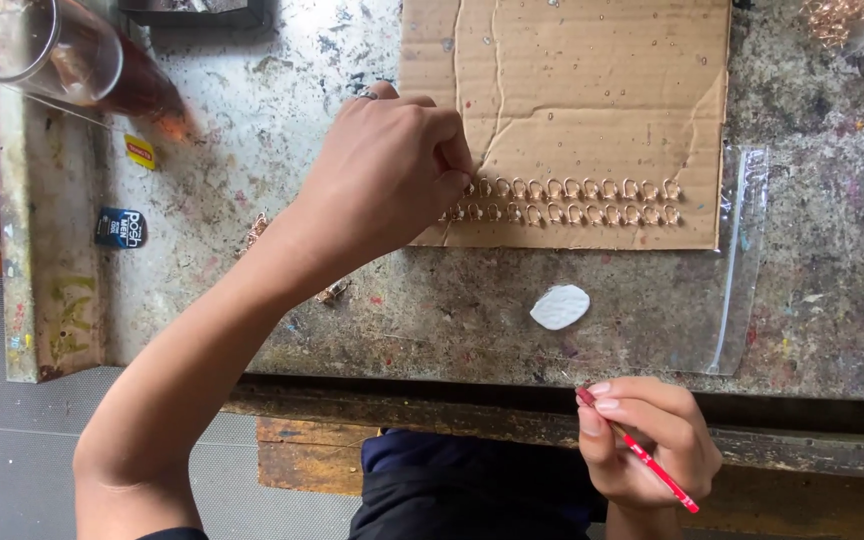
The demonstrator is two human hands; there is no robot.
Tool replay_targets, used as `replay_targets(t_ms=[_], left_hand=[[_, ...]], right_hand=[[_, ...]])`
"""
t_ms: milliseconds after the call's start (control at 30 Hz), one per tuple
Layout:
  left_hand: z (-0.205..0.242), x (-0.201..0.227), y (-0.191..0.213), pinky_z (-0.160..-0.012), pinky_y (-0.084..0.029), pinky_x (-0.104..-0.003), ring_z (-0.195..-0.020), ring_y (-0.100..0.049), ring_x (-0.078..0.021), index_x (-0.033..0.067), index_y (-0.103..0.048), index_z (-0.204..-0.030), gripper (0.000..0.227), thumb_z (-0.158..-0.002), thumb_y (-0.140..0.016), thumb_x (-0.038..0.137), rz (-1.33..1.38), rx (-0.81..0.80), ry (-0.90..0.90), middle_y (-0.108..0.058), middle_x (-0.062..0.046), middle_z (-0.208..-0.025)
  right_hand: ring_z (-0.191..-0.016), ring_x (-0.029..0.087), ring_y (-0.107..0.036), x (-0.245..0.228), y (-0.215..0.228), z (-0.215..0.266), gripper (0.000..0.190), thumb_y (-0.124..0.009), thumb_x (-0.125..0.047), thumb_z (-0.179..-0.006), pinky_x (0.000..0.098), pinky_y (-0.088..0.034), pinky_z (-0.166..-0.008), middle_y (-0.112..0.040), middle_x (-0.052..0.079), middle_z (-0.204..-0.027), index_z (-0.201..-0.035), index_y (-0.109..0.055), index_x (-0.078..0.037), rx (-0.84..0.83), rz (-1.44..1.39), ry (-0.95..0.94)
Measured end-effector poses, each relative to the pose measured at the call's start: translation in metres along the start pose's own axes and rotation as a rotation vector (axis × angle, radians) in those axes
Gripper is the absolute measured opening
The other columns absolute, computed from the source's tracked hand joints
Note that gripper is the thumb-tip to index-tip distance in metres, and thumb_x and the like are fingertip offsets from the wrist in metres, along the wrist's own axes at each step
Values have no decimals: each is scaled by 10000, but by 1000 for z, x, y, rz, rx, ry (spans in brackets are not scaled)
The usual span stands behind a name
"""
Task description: Applying white paint or adhesive to small metal jewelry components using a fine-tipped applicator tool.
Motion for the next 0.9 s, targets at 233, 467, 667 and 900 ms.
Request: replay_targets(t_ms=[233, 467, 667, 900], left_hand=[[-3, 1, 5, -973, -475, -432, -514, -647, -100, 184, -814, -758, 188, -860, -681, 99, 25, -3, 3, -799, 56, -705], [6, 3, 16, -893, -442, -412, -602, -656, -129, 166, -820, -832, 42, -861, -822, 197, 67, 45, -69, -805, 36, -777], [62, 26, 63, -753, -406, -372, -819, -586, -229, 98, -739, -1022, 81, -1009, -720, 176, 50, 98, -219, -753, -36, -980], [149, -33, 57, -604, -501, -383, -897, -596, -238, 134, -723, -1036, 277, -979, -752, 404, -329, 125, 192, -732, -10, -998]], right_hand=[[-672, 223, -707, 1, 0, 0, 175, -703, -177, -902, 282, -588, -654, -667, 149, -822, -899, -581, -51, -1, 2, -39], [-689, 228, -705, 1, -1, 1, 171, -700, -176, -913, 291, -586, -682, -670, 158, -837, -914, -576, -57, -5, 5, -53], [-674, 227, -702, 0, -1, 1, 181, -692, -175, -927, 289, -585, -665, -664, 160, -819, -904, -562, -52, 9, 7, -50], [-660, 225, -695, 4, 0, 4, 191, -685, -194, -928, 274, -590, -641, -653, 176, -839, -905, -563, -49, 25, -35, -61]])
Point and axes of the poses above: each hand's wrist, its own z-axis away from the middle knuckle, its own y-axis out of the back of the hand, x = y × z, the point moved 10 cm from there along -z, towards the middle knuckle
